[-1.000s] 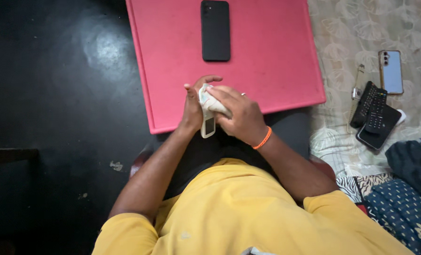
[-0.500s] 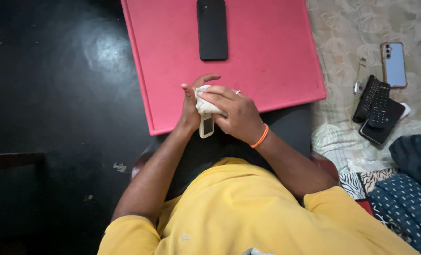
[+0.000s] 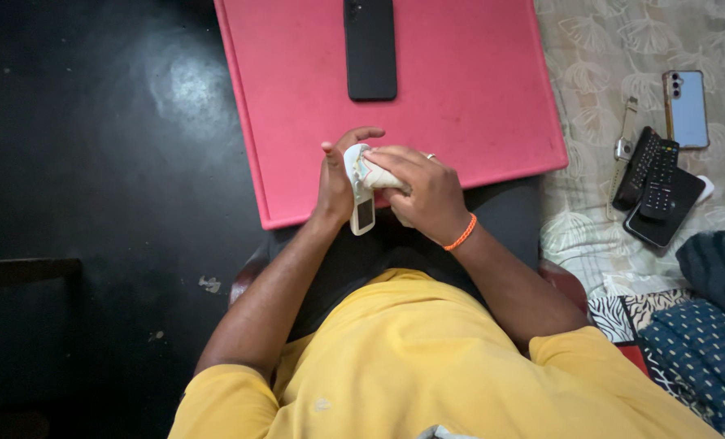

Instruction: The person wipes a pink tray, a smartwatch, a remote control, and two smartphones using a cloth. The person handles each item one at a time, wiping the surfaces and placing them back on the tray.

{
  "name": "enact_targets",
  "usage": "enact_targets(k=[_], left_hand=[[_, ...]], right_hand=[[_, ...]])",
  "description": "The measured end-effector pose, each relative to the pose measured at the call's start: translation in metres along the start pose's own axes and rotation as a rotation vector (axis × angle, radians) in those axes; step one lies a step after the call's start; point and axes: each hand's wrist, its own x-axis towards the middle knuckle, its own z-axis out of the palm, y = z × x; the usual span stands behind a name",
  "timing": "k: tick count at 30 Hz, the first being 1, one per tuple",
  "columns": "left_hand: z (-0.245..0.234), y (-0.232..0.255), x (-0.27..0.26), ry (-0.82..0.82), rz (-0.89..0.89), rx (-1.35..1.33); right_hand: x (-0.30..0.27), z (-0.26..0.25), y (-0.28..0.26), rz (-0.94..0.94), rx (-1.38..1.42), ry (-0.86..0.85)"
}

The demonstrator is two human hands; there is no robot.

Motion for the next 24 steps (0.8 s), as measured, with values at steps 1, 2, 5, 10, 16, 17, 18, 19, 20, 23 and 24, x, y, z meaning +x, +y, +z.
enact_targets(k=[1,2,5,10,16,17,18,19,20,23,24], left_hand=[[0.000,0.001,0.000,-0.010,-0.015,0.000],[-0.002,0.002,0.001,-0.021,-0.030,0.000],[-0.005,0.003,0.000,-0.038,-0.029,0.012],[-0.005,0.004,0.001,-0.058,-0.013,-0.041],[-0.003,0.001,0.001,-0.009,0.027,0.092],[-0.004,0.000,0.002,0.000,0.012,0.098],[-0.004,0.000,0.002,0.009,-0.003,0.105],[-0.004,0.000,0.003,0.025,-0.015,0.091],[-0.003,0.000,0.004,0.041,-0.028,0.078],[-0.001,-0.003,0.005,0.037,-0.022,0.007],[-0.001,-0.005,0.006,0.027,-0.012,-0.022]], right_hand=[[0.000,-0.001,-0.001,0.012,0.036,-0.009],[0.000,-0.002,-0.002,0.025,0.072,-0.019],[0.003,0.001,-0.008,-0.025,0.071,-0.012],[0.006,0.003,-0.015,-0.070,-0.007,-0.025],[0.004,-0.001,-0.006,0.001,-0.027,0.001],[0.003,0.000,-0.004,0.022,-0.009,0.006],[0.002,0.000,-0.001,0.054,-0.013,-0.008],[0.002,0.000,0.003,0.085,-0.014,-0.021],[0.001,0.001,0.006,0.116,-0.016,-0.034],[-0.005,0.003,0.018,0.128,0.103,-0.042],[-0.008,0.004,0.021,0.128,0.116,-0.049]])
